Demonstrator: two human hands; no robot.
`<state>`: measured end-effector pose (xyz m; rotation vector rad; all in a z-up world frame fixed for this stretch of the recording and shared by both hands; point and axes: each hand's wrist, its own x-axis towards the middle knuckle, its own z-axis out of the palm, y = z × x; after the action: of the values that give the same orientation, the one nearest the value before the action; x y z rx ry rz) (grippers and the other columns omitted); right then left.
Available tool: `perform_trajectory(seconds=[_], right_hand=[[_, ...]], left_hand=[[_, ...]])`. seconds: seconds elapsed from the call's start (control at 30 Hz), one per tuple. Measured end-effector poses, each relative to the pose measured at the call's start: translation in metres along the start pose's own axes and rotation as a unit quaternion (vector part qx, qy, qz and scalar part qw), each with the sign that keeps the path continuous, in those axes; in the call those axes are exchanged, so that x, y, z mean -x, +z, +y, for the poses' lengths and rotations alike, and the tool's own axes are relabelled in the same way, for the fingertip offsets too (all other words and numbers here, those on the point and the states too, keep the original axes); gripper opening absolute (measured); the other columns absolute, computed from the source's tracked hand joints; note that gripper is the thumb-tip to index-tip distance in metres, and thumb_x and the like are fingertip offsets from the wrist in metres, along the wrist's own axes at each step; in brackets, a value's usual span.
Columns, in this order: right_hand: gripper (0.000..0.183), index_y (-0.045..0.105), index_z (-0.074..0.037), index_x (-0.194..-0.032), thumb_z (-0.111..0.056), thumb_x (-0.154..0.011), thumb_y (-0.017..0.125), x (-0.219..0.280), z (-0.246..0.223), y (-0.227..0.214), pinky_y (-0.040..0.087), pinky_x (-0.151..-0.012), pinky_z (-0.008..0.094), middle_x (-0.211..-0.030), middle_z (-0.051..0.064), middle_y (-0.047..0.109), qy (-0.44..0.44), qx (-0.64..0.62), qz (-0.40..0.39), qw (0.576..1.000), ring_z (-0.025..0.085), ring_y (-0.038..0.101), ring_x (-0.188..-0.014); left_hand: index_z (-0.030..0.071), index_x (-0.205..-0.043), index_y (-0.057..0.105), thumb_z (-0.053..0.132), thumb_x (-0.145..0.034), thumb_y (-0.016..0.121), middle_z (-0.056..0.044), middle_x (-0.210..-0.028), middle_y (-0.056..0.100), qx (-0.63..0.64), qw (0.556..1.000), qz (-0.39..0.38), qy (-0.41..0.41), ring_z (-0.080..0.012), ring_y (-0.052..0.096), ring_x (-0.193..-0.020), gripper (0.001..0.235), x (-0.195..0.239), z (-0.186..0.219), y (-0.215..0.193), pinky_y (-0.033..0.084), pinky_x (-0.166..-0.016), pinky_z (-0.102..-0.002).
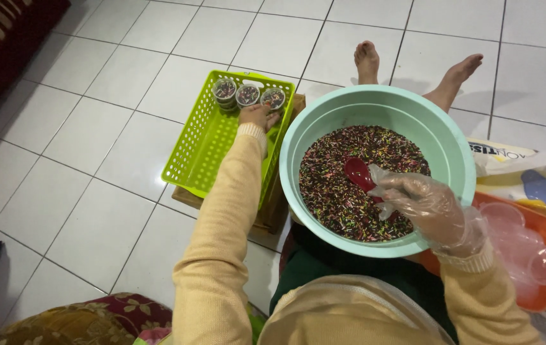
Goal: Filling small plastic containers with colorful sprinkles using a spoon and hands
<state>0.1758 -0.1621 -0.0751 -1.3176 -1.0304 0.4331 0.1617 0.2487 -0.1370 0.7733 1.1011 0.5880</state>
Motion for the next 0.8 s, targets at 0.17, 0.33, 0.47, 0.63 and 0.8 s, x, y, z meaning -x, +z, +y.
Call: perform_trajectory(seconds=[0.17, 0.33, 0.47, 0.63, 0.8], right_hand=[[0.029, 0.065, 0.008, -0.116, 0.0, -0.089, 0.065, -0.001, -0.01, 0.003, 0.068, -0.065, 0.029, -0.111, 0.022, 0.074, 0.041, -0.006, 0.009, 0.999, 0.019, 0.074, -0.06], [0.029, 0.064, 0.008, -0.117, -0.002, -0.09, 0.064, -0.002, -0.012, 0.002, 0.069, -0.069, 0.027, -0.089, 0.017, 0.077, 0.013, 0.049, -0.015, 0.999, 0.016, 0.076, -0.064], [0.028, 0.065, 0.008, -0.115, 0.0, -0.088, 0.065, -0.002, -0.015, 0.005, 0.068, -0.062, 0.028, -0.121, 0.026, 0.07, 0.033, -0.004, 0.006, 0.999, 0.02, 0.075, -0.062], [0.03, 0.061, 0.008, -0.118, -0.002, -0.09, 0.065, -0.001, -0.004, -0.002, 0.069, -0.058, 0.021, -0.093, 0.015, 0.077, -0.039, 0.099, -0.027, 0.994, 0.013, 0.076, -0.062], [0.02, 0.069, 0.004, -0.111, -0.004, -0.093, 0.065, 0.0, -0.022, 0.009, 0.063, -0.067, 0.035, -0.093, 0.024, 0.075, 0.038, 0.095, 0.029, 0.994, 0.02, 0.076, -0.063]], left_hand=[[-0.005, -0.116, 0.059, -0.015, -0.09, 0.063, -0.03, -0.121, 0.069, 0.022, 1.0, 0.011, -0.001, -0.039, 0.074, -0.1, 0.028, -0.007, -0.002, 0.0, 0.068, -0.08, -0.042], [-0.008, -0.12, 0.059, -0.014, -0.09, 0.063, -0.031, -0.122, 0.068, 0.033, 0.999, -0.011, -0.008, -0.0403, 0.072, -0.103, 0.031, -0.003, 0.0, -0.002, 0.067, -0.085, -0.044], [-0.009, -0.125, 0.059, -0.011, -0.091, 0.063, -0.033, -0.124, 0.068, 0.038, 0.999, -0.022, -0.014, -0.0423, 0.072, -0.105, 0.034, -0.01, -0.004, -0.002, 0.065, -0.087, -0.047], [-0.006, -0.131, 0.061, -0.007, -0.093, 0.063, -0.029, -0.113, 0.074, -0.02, 0.998, -0.059, -0.015, -0.0297, 0.076, -0.087, 0.037, 0.03, 0.009, -0.012, 0.067, -0.069, -0.029], [-0.006, -0.116, 0.056, 0.001, -0.088, 0.067, -0.028, -0.1, 0.065, 0.023, 0.978, -0.126, 0.167, -0.0424, 0.075, -0.088, 0.031, 0.085, 0.031, -0.027, 0.069, -0.067, -0.048]])
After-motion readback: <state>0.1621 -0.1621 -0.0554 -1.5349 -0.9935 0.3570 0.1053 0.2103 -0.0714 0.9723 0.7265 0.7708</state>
